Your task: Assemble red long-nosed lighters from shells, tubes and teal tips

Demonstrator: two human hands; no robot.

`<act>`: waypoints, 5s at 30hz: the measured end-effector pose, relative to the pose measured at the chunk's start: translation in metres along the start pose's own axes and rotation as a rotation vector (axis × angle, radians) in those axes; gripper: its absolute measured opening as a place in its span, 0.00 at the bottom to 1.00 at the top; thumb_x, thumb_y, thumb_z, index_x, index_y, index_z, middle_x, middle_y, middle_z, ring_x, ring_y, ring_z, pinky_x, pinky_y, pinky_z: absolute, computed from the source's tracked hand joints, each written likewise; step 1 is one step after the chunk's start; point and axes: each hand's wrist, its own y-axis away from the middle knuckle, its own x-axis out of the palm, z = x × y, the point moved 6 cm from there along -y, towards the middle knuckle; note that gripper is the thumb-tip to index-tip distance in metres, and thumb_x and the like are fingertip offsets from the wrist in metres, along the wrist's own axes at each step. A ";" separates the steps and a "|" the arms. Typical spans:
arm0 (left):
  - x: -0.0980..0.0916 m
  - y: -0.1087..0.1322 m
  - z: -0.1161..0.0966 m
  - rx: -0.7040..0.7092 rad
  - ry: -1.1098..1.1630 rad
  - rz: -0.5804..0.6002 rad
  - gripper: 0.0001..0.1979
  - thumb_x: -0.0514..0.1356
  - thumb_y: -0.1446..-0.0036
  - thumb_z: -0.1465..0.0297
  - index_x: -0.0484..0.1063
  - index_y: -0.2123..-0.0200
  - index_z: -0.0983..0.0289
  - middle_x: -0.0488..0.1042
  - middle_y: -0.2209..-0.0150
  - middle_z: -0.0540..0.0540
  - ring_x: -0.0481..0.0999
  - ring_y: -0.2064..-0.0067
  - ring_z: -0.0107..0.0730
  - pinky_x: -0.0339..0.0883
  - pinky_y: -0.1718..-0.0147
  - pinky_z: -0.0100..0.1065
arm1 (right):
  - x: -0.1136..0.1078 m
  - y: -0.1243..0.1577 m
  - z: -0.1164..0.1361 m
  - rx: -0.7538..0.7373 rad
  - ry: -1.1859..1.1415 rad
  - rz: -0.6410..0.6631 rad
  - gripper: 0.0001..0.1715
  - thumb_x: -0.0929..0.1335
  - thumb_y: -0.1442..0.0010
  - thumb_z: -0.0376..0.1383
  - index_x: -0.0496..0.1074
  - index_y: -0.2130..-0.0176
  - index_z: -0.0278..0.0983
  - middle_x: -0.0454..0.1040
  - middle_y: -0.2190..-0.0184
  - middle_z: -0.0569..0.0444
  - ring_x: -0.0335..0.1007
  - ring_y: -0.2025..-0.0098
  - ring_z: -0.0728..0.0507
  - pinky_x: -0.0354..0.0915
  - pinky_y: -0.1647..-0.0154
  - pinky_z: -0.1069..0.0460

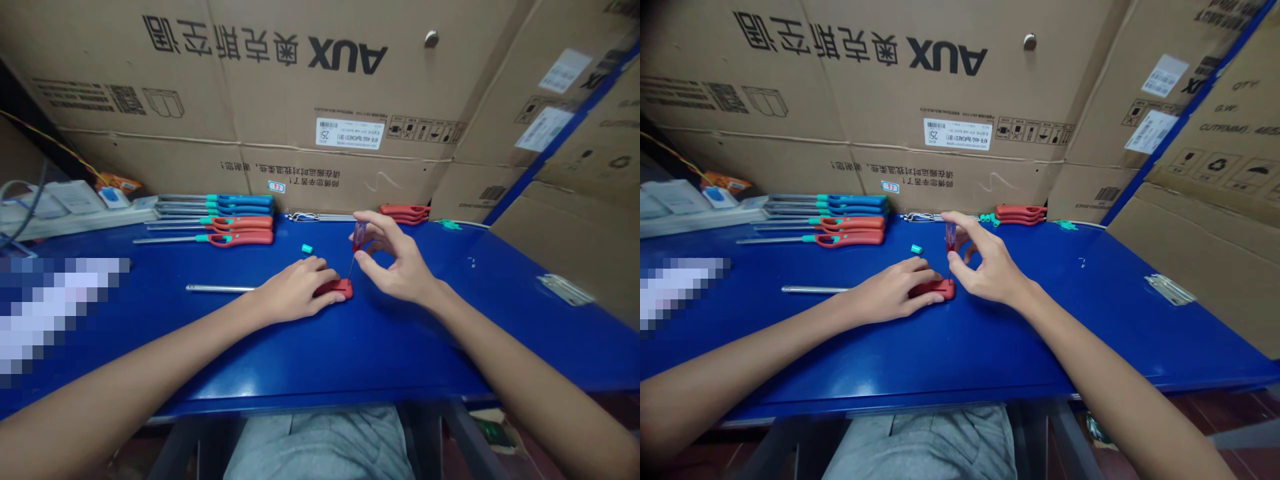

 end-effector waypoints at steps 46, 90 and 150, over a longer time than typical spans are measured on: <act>0.000 0.001 0.000 0.002 -0.010 0.000 0.21 0.49 0.35 0.55 0.72 0.58 0.66 0.71 0.62 0.58 0.71 0.59 0.38 0.65 0.58 0.38 | 0.001 0.000 0.000 0.032 0.006 -0.017 0.31 0.66 0.43 0.30 0.57 0.42 0.44 0.70 0.61 0.51 0.72 0.60 0.41 0.73 0.68 0.47; 0.000 0.000 -0.001 0.001 -0.014 0.004 0.23 0.49 0.36 0.54 0.73 0.58 0.66 0.71 0.63 0.57 0.72 0.59 0.39 0.65 0.58 0.37 | -0.001 0.001 0.002 0.014 0.022 -0.058 0.30 0.68 0.45 0.29 0.61 0.45 0.44 0.70 0.65 0.52 0.72 0.65 0.43 0.72 0.69 0.48; 0.001 0.001 0.000 0.000 -0.001 -0.005 0.22 0.48 0.35 0.55 0.73 0.59 0.66 0.71 0.63 0.58 0.71 0.60 0.38 0.65 0.58 0.37 | -0.001 0.001 0.005 -0.032 0.074 -0.058 0.31 0.67 0.45 0.29 0.62 0.43 0.46 0.70 0.60 0.52 0.70 0.63 0.43 0.72 0.69 0.48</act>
